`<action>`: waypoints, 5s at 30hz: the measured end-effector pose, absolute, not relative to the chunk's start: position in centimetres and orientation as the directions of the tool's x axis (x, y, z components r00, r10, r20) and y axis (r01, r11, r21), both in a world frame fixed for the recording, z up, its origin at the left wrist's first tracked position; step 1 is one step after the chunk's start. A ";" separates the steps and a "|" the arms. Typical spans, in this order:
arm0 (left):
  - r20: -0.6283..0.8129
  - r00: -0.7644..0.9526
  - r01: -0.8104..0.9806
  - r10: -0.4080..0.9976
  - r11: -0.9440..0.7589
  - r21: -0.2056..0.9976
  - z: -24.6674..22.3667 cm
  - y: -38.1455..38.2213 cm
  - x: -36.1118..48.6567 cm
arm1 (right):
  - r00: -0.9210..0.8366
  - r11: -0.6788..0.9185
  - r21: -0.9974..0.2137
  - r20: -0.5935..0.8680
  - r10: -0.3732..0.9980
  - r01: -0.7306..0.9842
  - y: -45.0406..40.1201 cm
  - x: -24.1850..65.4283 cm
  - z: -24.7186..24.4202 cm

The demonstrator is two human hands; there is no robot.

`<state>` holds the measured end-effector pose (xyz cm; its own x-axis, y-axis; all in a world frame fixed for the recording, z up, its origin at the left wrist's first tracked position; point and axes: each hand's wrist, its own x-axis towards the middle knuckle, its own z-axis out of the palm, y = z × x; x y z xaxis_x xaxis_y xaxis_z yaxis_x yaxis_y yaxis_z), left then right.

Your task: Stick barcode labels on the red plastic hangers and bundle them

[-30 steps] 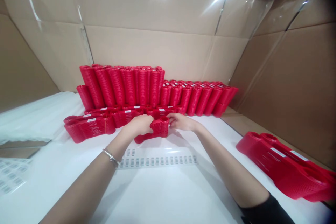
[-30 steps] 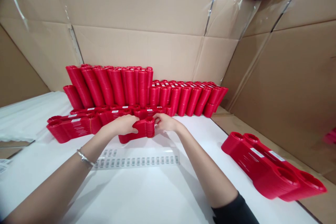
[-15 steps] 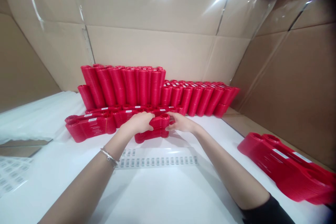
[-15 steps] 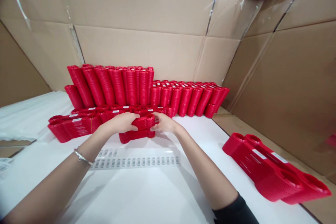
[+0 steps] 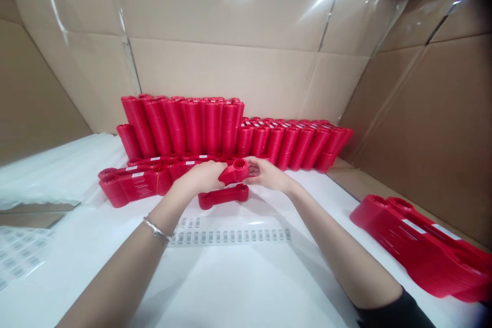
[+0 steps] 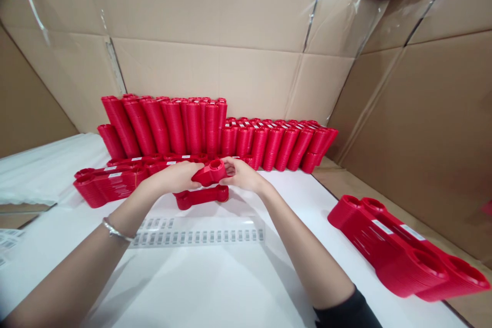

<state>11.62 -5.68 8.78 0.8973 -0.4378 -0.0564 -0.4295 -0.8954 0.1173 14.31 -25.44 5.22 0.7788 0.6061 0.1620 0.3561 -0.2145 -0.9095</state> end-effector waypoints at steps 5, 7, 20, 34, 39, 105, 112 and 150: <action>-0.087 0.903 -0.415 -0.421 -0.906 0.080 10.9 -5.8 9.6 | 0.721 -0.076 -0.993 0.013 0.692 0.091 -26.5 12.6 7.8; -0.123 0.910 -0.397 -0.396 -0.918 0.018 11.2 -6.1 8.9 | 0.742 -0.118 -0.991 -0.032 0.670 0.063 -26.5 11.8 8.7; -0.011 0.885 -0.458 -0.465 -0.867 -0.196 11.7 -7.7 6.1 | 0.694 -0.608 -0.663 -0.180 0.697 0.437 -24.3 10.0 8.0; 0.685 0.630 -0.776 -0.367 -0.330 0.537 12.4 -5.8 6.6 | 0.620 0.228 -0.872 -0.104 0.778 -0.433 -19.0 4.8 3.9; 0.535 0.710 -0.695 -0.457 -0.334 0.637 11.1 -5.0 6.3 | 0.606 0.160 -0.845 -0.221 0.764 -0.510 -18.5 2.9 3.3; 0.178 0.933 -0.336 -0.314 -0.575 0.746 6.6 -5.2 2.1 | 0.947 -0.805 -0.581 -0.178 0.267 0.118 -21.1 3.2 2.8; 0.149 0.935 -0.320 -0.321 -0.586 0.744 5.6 -5.5 2.5 | 0.938 -0.829 -0.541 -0.191 0.288 0.144 -21.0 3.0 3.1; 0.591 0.772 -0.537 -0.233 -0.737 0.411 5.5 -3.1 4.2 | 0.927 -0.637 -0.753 -0.102 0.360 0.164 -21.1 2.7 2.3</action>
